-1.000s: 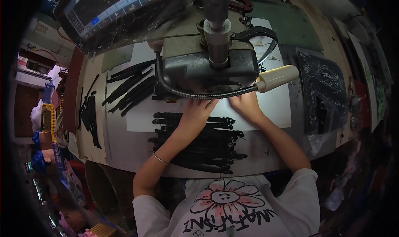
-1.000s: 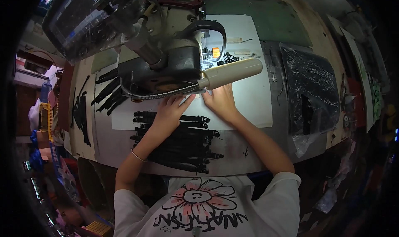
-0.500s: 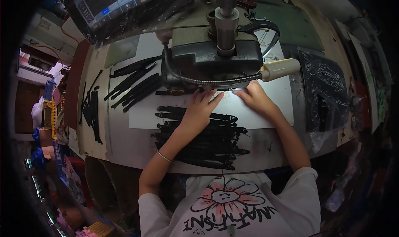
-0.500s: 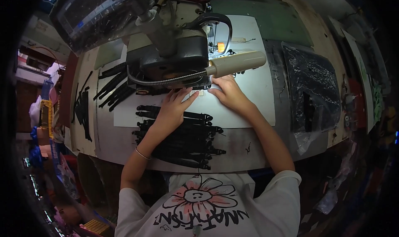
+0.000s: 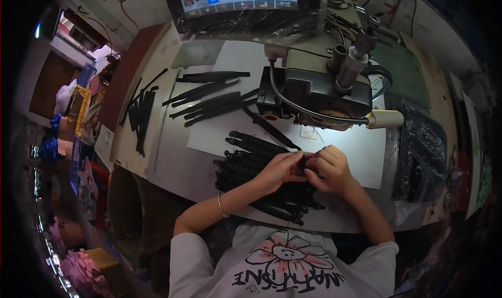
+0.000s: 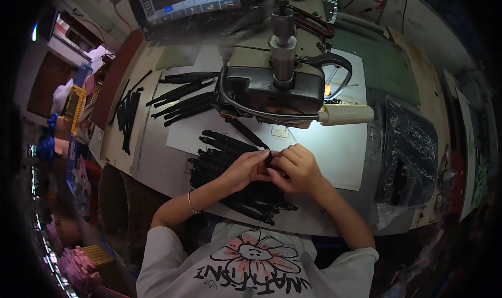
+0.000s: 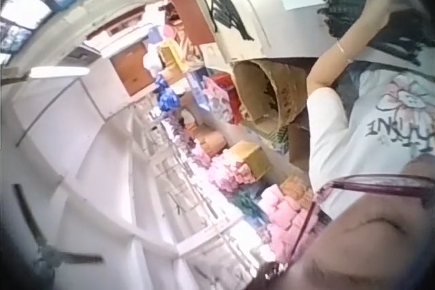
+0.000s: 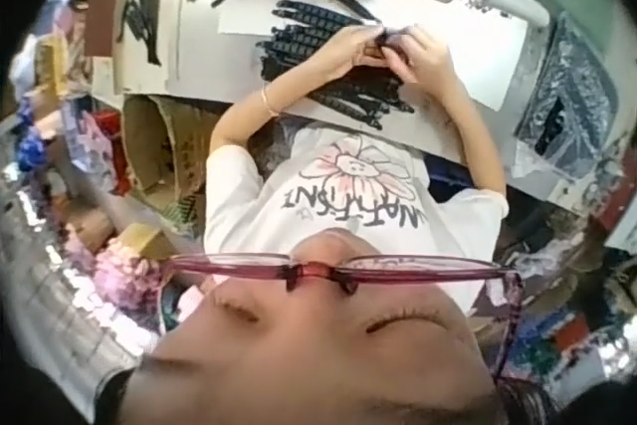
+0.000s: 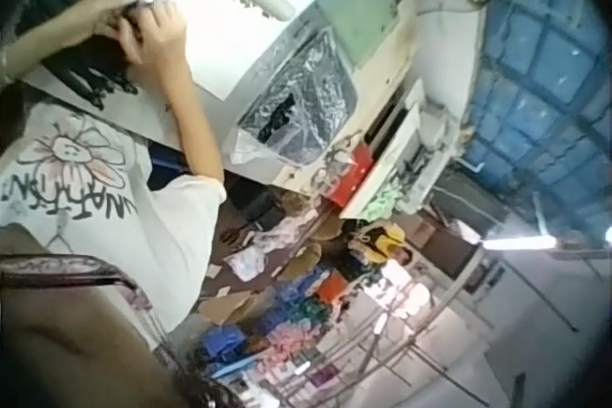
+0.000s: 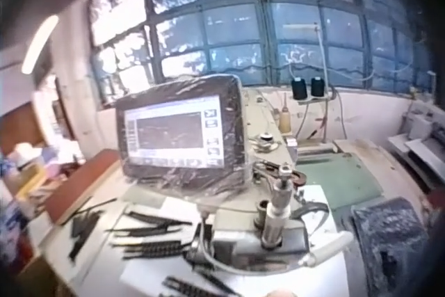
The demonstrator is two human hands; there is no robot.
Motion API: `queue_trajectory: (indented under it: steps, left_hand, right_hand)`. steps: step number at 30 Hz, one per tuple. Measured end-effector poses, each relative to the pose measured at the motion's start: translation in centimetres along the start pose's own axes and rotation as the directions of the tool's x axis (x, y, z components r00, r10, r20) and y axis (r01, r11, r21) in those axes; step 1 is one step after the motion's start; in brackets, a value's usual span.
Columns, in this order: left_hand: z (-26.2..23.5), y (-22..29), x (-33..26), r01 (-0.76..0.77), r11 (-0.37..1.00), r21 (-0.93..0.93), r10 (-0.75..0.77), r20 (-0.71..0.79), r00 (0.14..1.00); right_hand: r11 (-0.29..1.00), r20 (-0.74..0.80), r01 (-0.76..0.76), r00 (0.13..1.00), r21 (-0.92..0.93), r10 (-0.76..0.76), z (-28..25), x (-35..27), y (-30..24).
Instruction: Assembling metal buckles onto black straps using a machine press.
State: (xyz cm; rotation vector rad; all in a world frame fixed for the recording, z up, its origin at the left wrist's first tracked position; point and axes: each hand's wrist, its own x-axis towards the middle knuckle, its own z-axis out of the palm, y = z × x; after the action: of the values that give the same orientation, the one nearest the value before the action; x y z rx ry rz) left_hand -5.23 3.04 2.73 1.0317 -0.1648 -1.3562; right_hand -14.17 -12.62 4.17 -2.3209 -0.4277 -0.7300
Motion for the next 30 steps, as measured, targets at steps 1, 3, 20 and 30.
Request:
queue_trajectory:
  steps: [1, 3, 20, 30]
  left_hand:
    - [-0.4, -0.2, -0.7, 0.036, 0.998, -0.046, -0.037, -0.034, 0.999]
    - [-0.9, -0.2, -2.8, 0.091, 0.994, 0.062, -0.088, -0.05, 0.995]
    - [-10.7, 4.6, -12.6, 0.11, 0.625, 0.773, 0.346, -0.4, 0.849]
    - [-9.4, 7.9, -0.6, 0.029, 0.207, 0.978, 0.557, -0.143, 0.818]
  right_hand:
    - [0.992, -0.012, -0.095, 0.995, 0.079, 0.096, 0.8, 0.3, -0.5]
    - [0.9, 0.027, -0.37, 0.927, 0.232, 0.375, 2.9, 1.4, -1.0]
    - [0.783, -0.022, -0.471, 0.852, 0.406, 0.524, 7.3, 2.9, -0.2]
    - [0.816, -0.202, -0.578, 0.798, 0.013, 0.568, -0.1, -4.3, 2.5]
